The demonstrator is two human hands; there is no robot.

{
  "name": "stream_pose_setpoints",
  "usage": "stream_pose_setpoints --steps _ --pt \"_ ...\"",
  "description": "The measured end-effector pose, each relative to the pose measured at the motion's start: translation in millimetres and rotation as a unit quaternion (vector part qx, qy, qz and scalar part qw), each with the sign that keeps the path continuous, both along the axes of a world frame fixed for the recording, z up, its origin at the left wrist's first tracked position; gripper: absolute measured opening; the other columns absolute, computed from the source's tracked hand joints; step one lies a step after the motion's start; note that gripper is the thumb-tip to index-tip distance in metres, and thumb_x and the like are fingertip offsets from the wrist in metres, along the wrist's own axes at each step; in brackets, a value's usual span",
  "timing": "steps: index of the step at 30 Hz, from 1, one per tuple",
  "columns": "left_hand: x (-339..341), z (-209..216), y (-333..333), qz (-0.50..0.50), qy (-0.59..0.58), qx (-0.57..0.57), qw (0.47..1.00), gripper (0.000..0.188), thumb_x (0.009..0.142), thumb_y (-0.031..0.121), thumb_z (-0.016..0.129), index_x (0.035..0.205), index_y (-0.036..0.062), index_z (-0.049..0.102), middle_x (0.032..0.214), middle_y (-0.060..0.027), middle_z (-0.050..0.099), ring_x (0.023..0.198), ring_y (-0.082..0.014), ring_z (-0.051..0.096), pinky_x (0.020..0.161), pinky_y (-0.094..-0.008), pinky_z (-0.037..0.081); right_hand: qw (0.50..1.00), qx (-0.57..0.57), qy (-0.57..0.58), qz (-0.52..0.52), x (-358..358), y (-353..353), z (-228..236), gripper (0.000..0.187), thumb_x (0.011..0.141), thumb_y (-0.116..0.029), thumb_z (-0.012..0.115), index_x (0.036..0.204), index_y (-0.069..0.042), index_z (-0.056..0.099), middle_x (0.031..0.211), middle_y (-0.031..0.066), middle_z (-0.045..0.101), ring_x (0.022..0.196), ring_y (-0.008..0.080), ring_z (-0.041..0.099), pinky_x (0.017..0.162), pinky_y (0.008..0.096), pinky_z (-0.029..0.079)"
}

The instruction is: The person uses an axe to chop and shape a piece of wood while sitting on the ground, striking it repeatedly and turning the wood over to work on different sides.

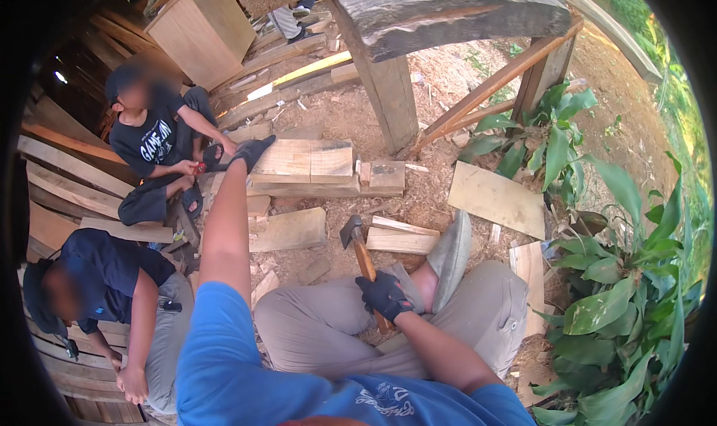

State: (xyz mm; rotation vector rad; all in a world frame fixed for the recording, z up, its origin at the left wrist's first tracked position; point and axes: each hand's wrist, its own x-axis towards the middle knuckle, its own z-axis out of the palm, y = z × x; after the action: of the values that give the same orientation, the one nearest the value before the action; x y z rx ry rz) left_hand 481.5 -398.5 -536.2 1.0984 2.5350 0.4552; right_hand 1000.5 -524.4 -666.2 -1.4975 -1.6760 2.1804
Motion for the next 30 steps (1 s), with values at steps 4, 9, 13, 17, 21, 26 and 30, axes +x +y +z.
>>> stream_pose_setpoints --steps 4,9,13,17,21,26,30 --pt "4.0 -38.0 -5.4 0.105 0.137 -0.044 0.984 0.105 0.089 0.085 0.057 0.148 -0.0020 0.064 0.155 -0.0240 0.060 0.148 -0.0402 0.054 0.123 -0.0458 0.042 1.000 -0.002 -0.006 -0.006 -4.3 4.7 7.3 0.047 0.101 -0.042 0.073 0.109 0.004 0.071 0.077 0.0114 0.074 0.059 0.0204 0.071 0.056 0.0378 0.058" --pt "16.9 -68.7 -16.5 0.057 0.106 0.016 0.993 0.102 0.087 0.076 0.070 0.152 -0.0013 0.059 0.156 -0.0265 0.059 0.148 -0.0416 0.053 0.123 -0.0460 0.041 0.999 -0.022 0.025 -0.032 -2.1 5.7 -9.1 0.043 0.101 -0.039 0.074 0.110 0.003 0.072 0.077 0.0118 0.073 0.058 0.0206 0.071 0.054 0.0373 0.057" --pt "22.2 -67.2 -18.6 0.037 0.100 0.001 0.994 0.100 0.086 0.074 0.072 0.152 -0.0007 0.059 0.157 -0.0255 0.058 0.147 -0.0398 0.055 0.123 -0.0445 0.042 1.000 0.010 -0.003 -0.030 -6.0 2.1 -5.5 0.042 0.102 -0.038 0.074 0.108 0.004 0.073 0.077 0.0120 0.074 0.059 0.0213 0.071 0.054 0.0374 0.058" --pt "47.6 2.9 -5.1 0.004 0.069 0.090 0.994 0.095 0.089 0.073 0.068 0.147 -0.0014 0.063 0.151 -0.0267 0.063 0.143 -0.0431 0.058 0.120 -0.0461 0.044 0.999 -0.020 0.008 -0.034 -4.9 3.6 1.0 0.039 0.102 -0.037 0.074 0.105 0.002 0.071 0.076 0.0109 0.072 0.058 0.0224 0.069 0.053 0.0386 0.056" --pt "101.9 108.9 11.7 0.003 -0.295 0.354 0.888 0.072 0.097 0.068 0.069 0.121 0.0003 0.071 0.107 -0.0136 0.075 0.085 -0.0175 0.074 0.073 -0.0297 0.061 0.999 -0.029 0.029 -0.027 -4.4 -1.5 -11.6 0.040 0.101 -0.038 0.074 0.104 0.002 0.070 0.077 0.0112 0.073 0.060 0.0220 0.071 0.055 0.0381 0.057" --pt "211.2 294.2 3.4 -0.113 -0.435 0.331 0.829 0.111 0.088 0.094 0.054 0.135 -0.0055 0.057 0.118 -0.0323 0.072 0.097 -0.0426 0.077 0.089 -0.0527 0.065 0.998 -0.023 0.047 -0.037 -1.8 -5.5 -8.5 0.038 0.101 -0.037 0.074 0.102 0.001 0.069 0.077 0.0109 0.072 0.059 0.0227 0.069 0.054 0.0392 0.056" --pt "302.4 360.8 -4.8 -0.189 -0.439 0.261 0.839 0.096 0.090 0.081 0.067 0.136 -0.0023 0.060 0.118 -0.0280 0.073 0.100 -0.0418 0.076 0.088 -0.0562 0.065 0.997 -0.017 0.059 -0.036 8.9 -2.4 -15.1 0.034 0.102 -0.036 0.073 0.099 -0.003 0.068 0.075 0.0100 0.069 0.057 0.0236 0.067 0.053 0.0401 0.054"
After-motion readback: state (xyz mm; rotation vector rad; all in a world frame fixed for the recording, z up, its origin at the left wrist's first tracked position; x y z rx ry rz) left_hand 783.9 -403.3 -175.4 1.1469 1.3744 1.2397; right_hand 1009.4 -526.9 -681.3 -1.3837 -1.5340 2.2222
